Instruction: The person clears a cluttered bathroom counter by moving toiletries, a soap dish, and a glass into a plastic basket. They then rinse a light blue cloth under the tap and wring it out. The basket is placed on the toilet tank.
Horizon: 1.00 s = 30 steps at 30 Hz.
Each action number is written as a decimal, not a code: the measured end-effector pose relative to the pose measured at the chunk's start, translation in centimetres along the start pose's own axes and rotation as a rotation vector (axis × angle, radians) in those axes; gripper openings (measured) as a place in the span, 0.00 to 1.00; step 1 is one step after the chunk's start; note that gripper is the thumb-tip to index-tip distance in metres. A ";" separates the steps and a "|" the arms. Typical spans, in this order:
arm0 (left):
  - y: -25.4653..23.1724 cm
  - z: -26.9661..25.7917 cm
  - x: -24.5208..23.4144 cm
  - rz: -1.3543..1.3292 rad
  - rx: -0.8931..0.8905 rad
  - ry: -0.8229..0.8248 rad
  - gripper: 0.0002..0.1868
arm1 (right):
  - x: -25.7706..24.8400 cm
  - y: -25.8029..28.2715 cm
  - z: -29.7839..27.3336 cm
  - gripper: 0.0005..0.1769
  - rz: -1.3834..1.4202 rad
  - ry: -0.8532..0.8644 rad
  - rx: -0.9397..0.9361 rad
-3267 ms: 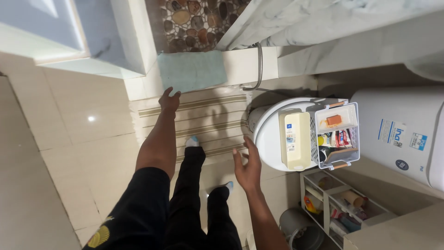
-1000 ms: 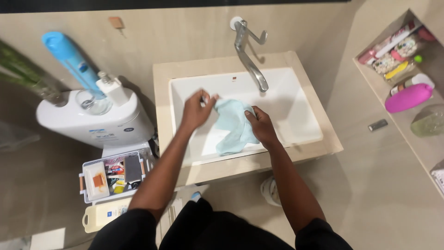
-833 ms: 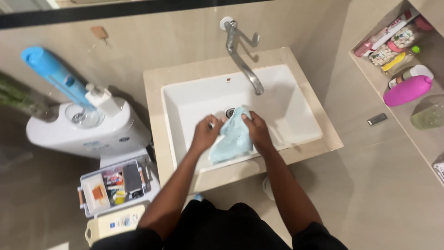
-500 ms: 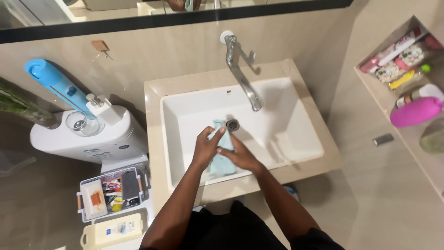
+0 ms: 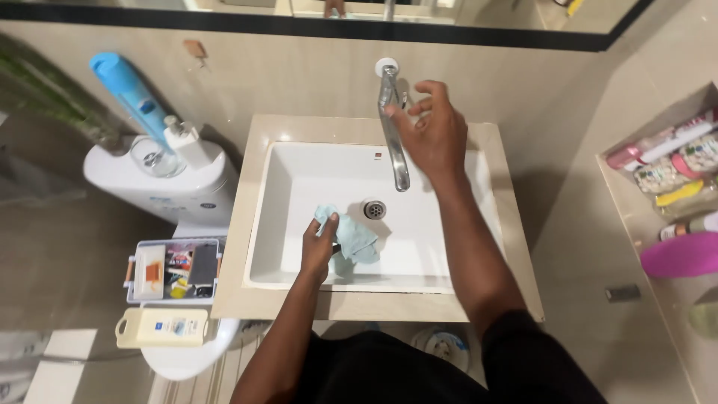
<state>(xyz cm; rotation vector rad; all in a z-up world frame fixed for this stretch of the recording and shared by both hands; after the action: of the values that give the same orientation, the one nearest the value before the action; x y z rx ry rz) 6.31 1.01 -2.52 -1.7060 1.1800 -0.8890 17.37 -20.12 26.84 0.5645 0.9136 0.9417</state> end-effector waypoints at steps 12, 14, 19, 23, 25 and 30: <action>-2.2 -1.6 0.8 -0.028 0.032 -0.045 0.25 | -3.1 -3.5 2.0 0.07 0.133 -0.055 -0.237; -2.0 -1.5 0.8 -0.019 0.041 -0.048 0.25 | -3.5 -3.5 2.2 0.08 0.139 -0.061 -0.229; -1.7 -0.8 -0.8 -0.064 0.072 -0.104 0.24 | -4.1 -3.7 2.6 0.08 0.095 -0.073 -0.235; -2.7 -0.6 -3.3 -0.096 0.137 -0.147 0.23 | -4.2 -4.3 2.7 0.09 0.074 -0.075 -0.154; -3.4 -0.6 -4.3 -0.074 0.151 -0.164 0.23 | -4.2 -4.2 2.6 0.09 0.083 -0.084 -0.176; -5.3 -0.8 -6.2 -0.014 0.185 -0.188 0.21 | -4.3 -4.8 2.6 0.08 0.082 -0.103 -0.184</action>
<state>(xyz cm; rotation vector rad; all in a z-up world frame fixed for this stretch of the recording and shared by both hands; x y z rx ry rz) 5.54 7.71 2.21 -1.6101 0.9328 -0.8009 20.55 -26.26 26.33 0.4909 0.7069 1.0489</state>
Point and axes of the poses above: each hand's wrist, its own z-axis towards the middle knuckle, its own x-axis out of the palm, y = z × x, the point moved 8 cm from there along z, towards the middle knuckle, and after that the axes turned 9 degrees about z, right-handed, at the moved point
